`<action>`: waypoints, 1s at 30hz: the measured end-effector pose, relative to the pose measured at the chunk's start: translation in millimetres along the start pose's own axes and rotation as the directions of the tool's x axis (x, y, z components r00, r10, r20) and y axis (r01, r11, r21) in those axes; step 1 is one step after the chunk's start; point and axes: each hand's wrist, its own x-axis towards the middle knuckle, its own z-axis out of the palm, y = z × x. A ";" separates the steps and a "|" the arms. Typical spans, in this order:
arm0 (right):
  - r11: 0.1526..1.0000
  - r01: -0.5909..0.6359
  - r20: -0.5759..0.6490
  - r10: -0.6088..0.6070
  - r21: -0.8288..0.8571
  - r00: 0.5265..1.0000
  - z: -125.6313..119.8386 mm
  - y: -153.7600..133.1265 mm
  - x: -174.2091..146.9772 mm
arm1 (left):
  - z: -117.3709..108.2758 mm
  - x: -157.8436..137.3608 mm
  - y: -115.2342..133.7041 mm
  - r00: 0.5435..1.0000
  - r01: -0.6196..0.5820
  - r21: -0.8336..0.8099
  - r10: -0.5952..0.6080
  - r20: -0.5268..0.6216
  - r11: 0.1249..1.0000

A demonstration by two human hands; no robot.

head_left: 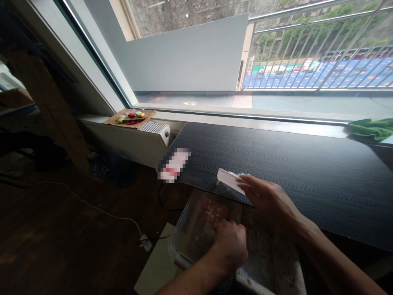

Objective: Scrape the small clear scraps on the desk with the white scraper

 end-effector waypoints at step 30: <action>0.986 -0.167 -0.154 0.164 -0.001 0.974 -44.6 29.9 -33.8 | -0.4 -3.4 -16.3 0.998 0.057 0.035 -0.056 -0.013 0.998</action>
